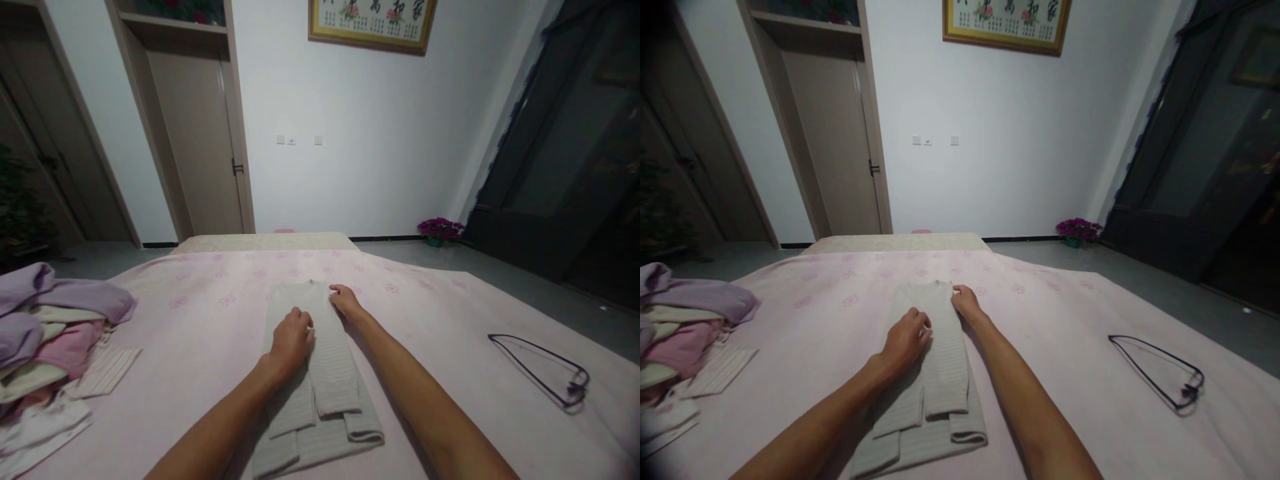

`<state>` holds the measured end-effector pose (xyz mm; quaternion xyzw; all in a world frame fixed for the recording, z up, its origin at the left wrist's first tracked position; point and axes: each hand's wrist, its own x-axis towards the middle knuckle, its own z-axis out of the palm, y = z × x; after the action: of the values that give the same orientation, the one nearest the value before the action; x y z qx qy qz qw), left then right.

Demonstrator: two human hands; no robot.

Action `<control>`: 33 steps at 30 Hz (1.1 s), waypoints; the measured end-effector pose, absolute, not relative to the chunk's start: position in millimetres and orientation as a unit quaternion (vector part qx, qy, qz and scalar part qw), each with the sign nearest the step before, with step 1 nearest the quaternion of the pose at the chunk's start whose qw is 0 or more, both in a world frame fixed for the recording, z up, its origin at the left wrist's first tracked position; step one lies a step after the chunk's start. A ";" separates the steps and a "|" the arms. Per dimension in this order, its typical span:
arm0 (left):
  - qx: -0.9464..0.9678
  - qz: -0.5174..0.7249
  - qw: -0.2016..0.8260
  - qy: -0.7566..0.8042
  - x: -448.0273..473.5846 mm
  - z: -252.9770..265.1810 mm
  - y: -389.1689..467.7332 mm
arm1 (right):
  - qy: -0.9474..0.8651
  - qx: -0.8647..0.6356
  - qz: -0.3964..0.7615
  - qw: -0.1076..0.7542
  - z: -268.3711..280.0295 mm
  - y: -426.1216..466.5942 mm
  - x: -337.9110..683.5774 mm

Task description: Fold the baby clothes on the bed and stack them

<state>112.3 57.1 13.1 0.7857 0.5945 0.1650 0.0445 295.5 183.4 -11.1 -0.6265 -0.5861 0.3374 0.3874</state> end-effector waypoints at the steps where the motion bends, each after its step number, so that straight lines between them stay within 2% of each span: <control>1: 0.809 0.169 0.067 0.559 112.0 15.3 45.9 | -0.576 -0.631 0.352 0.383 -10.1 184.2 293.9; 5: 0.875 0.130 0.127 0.448 114.1 21.5 -5.8 | -0.549 -0.634 0.414 0.354 -3.9 182.7 289.7; 12: 0.897 0.048 0.077 0.433 123.8 20.3 -35.3 | -0.545 -0.604 0.455 0.363 6.0 174.6 284.1; 17: 0.880 0.107 0.052 0.460 111.4 46.3 -30.0 | -0.544 -0.568 0.481 0.388 11.8 173.8 277.3; 21: 0.900 0.114 0.010 0.420 106.8 50.6 -32.5 | -0.539 -0.557 0.504 0.381 9.1 177.2 275.1; 27: 0.916 0.058 0.042 0.394 114.2 10.4 -33.3 | -0.548 -0.588 0.464 0.374 0.8 183.1 279.5; 33: 0.902 0.113 0.086 0.408 118.2 24.3 -36.9 | -0.610 -0.595 0.377 0.362 1.5 190.4 277.3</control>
<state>118.2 -36.9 24.3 0.9018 0.4081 0.1133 0.0862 277.3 190.4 1.5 -0.5950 -0.6100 0.3775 0.3623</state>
